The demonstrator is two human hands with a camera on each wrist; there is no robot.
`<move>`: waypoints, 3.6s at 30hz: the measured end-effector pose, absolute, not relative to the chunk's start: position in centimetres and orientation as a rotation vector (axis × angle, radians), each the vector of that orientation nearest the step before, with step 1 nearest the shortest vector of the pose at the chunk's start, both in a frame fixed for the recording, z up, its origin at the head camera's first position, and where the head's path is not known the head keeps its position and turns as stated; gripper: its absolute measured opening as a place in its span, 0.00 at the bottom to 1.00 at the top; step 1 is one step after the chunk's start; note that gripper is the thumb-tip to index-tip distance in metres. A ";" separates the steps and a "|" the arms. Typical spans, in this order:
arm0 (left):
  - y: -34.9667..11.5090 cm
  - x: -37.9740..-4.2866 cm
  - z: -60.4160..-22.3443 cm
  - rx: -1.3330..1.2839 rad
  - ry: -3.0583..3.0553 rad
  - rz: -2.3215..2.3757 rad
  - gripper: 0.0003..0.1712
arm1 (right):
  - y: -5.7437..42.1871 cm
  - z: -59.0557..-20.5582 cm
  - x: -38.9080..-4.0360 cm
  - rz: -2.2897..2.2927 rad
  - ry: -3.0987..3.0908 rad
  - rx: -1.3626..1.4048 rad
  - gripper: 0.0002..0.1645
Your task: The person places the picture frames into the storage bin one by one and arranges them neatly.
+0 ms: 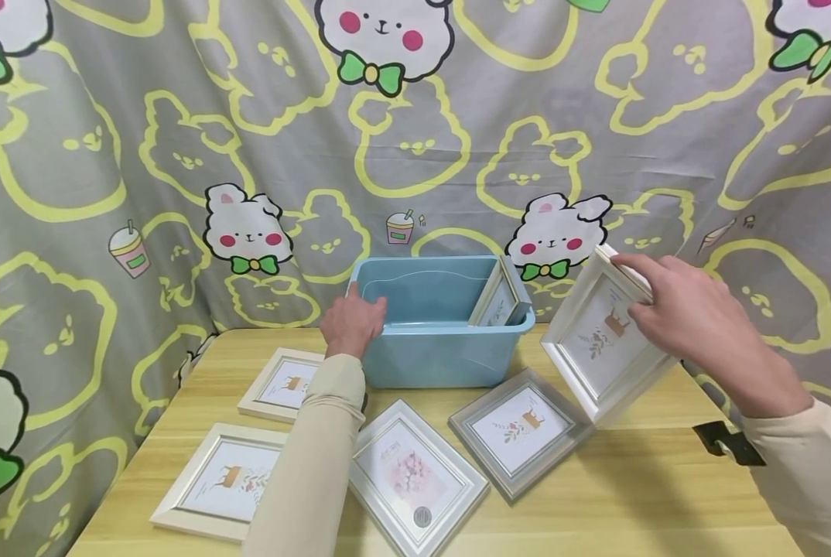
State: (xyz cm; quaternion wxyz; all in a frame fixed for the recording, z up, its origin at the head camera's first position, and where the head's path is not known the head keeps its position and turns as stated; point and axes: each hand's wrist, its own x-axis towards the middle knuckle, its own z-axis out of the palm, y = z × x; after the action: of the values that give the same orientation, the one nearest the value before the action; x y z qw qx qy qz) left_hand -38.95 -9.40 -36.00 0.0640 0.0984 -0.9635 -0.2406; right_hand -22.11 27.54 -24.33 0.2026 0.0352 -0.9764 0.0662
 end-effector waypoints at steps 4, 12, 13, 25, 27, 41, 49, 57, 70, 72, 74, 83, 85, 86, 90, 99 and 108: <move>-9.4 -38.9 -36.0 0.299 -2.914 -0.717 0.45 | 27.1 -24.1 -22.4 0.182 -2.728 0.106 0.37; -9.3 -39.0 -36.0 0.291 -2.905 -0.707 0.45 | 26.8 -24.0 -22.8 0.219 -2.683 0.105 0.38; -9.3 -39.0 -36.0 0.295 -2.900 -0.707 0.45 | 26.8 -23.9 -22.8 0.220 -2.675 0.109 0.38; -9.6 -39.1 -36.0 0.297 -2.902 -0.693 0.45 | 26.7 -22.1 -23.3 0.246 -2.642 0.069 0.38; -9.5 -39.2 -36.0 0.297 -2.905 -0.695 0.45 | 26.7 -21.9 -23.5 0.246 -2.637 0.070 0.38; -9.5 -39.4 -36.0 0.296 -2.919 -0.698 0.46 | 26.2 -20.5 -24.1 0.216 -2.607 0.088 0.39; -9.4 -39.4 -36.1 0.296 -2.921 -0.701 0.45 | 26.2 -19.7 -24.1 0.245 -2.592 0.084 0.40; -9.5 -39.3 -36.1 0.299 -2.914 -0.702 0.45 | 25.5 -18.9 -24.3 0.288 -2.598 0.045 0.40; -9.3 -39.4 -36.0 0.304 -2.920 -0.687 0.45 | 25.0 -18.2 -24.5 0.293 -2.577 0.064 0.40; -9.3 -39.4 -36.0 0.306 -2.923 -0.684 0.45 | 24.9 -18.1 -24.6 0.295 -2.573 0.065 0.40; -9.4 -39.4 -36.0 0.304 -2.920 -0.688 0.45 | 24.8 -18.0 -24.6 0.300 -2.570 0.063 0.40; -9.4 -39.4 -36.0 0.291 -2.914 -0.701 0.45 | 24.2 -17.5 -25.0 0.348 -2.580 0.028 0.41; -9.4 -39.5 -36.0 0.290 -2.919 -0.699 0.45 | 24.1 -17.4 -25.0 0.354 -2.586 0.022 0.41; -9.4 -39.5 -36.1 0.290 -2.919 -0.697 0.45 | 24.0 -17.3 -25.1 0.357 -2.588 0.019 0.41; -9.3 -39.6 -36.1 0.294 -2.914 -0.694 0.45 | 23.5 -17.0 -25.2 0.366 -2.591 0.018 0.41; -9.4 -39.5 -36.1 0.297 -2.916 -0.705 0.45 | 22.5 -16.8 -25.8 0.398 -2.578 0.012 0.41; -9.3 -39.4 -36.0 0.295 -2.918 -0.698 0.45 | 21.7 -17.3 -26.5 0.418 -2.580 0.020 0.41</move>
State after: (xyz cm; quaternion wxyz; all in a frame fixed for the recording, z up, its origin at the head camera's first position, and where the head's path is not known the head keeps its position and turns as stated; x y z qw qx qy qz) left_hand -39.44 -9.29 -36.05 0.0632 0.0977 -0.9660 -0.2310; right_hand -26.54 21.74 -17.33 0.2608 0.0074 -0.9529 0.1544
